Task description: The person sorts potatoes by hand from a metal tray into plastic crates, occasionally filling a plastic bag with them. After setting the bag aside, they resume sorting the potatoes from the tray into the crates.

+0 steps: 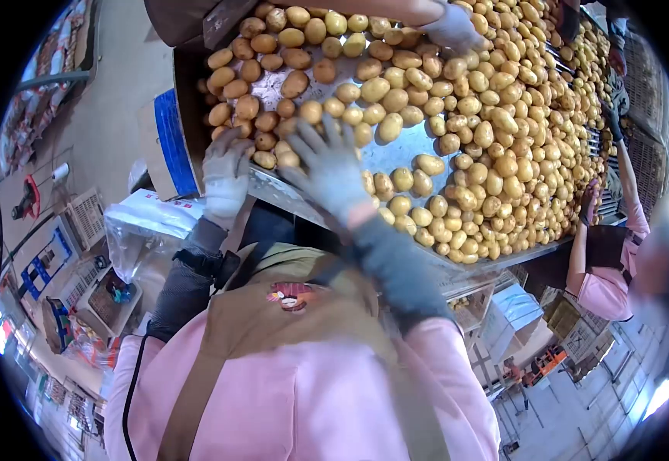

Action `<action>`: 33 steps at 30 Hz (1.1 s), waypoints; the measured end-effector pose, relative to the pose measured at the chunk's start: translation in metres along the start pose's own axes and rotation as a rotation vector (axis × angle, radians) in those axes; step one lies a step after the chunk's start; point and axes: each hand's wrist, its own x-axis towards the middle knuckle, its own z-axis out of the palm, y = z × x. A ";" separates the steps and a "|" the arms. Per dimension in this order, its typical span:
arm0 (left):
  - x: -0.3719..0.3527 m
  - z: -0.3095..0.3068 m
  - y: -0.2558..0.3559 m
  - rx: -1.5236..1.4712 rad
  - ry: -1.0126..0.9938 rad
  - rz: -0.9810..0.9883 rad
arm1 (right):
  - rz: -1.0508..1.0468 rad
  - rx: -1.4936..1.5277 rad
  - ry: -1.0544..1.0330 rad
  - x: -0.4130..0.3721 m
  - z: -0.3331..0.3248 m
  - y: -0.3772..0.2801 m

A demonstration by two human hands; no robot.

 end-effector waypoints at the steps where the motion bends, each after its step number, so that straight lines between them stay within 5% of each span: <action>1: 0.003 -0.004 -0.006 -0.015 0.007 -0.037 | 0.062 -0.079 0.005 -0.026 0.000 0.003; 3: 0.006 -0.005 0.003 -0.018 0.029 -0.071 | 0.180 -0.184 -0.001 -0.046 0.010 -0.004; 7: 0.015 0.007 0.025 0.030 -0.018 0.006 | -0.014 0.023 0.040 0.012 0.019 -0.022; 10: 0.021 0.012 0.000 -0.097 -0.009 -0.097 | -0.102 0.086 -0.265 0.070 0.012 0.007; 12: 0.018 0.017 -0.019 -0.076 0.074 -0.091 | 0.042 0.069 0.049 0.129 0.013 0.039; 14: 0.019 0.010 -0.004 -0.134 0.021 -0.069 | -0.070 -0.171 0.239 0.207 0.011 0.075; 15: 0.016 0.011 0.004 -0.120 0.008 -0.035 | -0.024 -0.253 0.208 0.211 0.008 0.066; 17: 0.009 0.014 0.019 -0.097 0.018 0.019 | 0.074 -0.416 0.145 0.209 0.008 0.039; 18: 0.006 0.010 0.021 -0.085 -0.012 -0.002 | -0.145 -0.330 0.370 0.191 0.031 0.042; 19: 0.003 0.008 0.024 -0.072 -0.038 -0.028 | -0.112 -0.269 0.093 0.167 0.033 0.034; 20: -0.001 0.005 0.026 -0.059 -0.068 -0.053 | -0.168 -0.319 0.135 0.138 0.039 0.026; 24: -0.026 0.003 0.014 -0.043 -0.118 0.017 | 0.130 -0.138 0.023 0.025 0.005 0.002; 26: -0.023 0.000 0.009 -0.150 -0.054 -0.031 | 0.277 -0.241 0.020 -0.019 0.010 -0.001; 29: 0.014 -0.001 -0.009 -0.253 0.181 -0.113 | 0.177 -0.204 -0.109 -0.029 0.011 -0.022; 31: 0.069 -0.003 -0.027 -0.001 0.124 -0.134 | 0.081 -0.146 -0.128 -0.013 0.008 -0.016; 33: 0.113 -0.008 -0.031 -0.096 -0.148 -0.207 | 0.089 -0.043 -0.076 0.013 0.000 0.018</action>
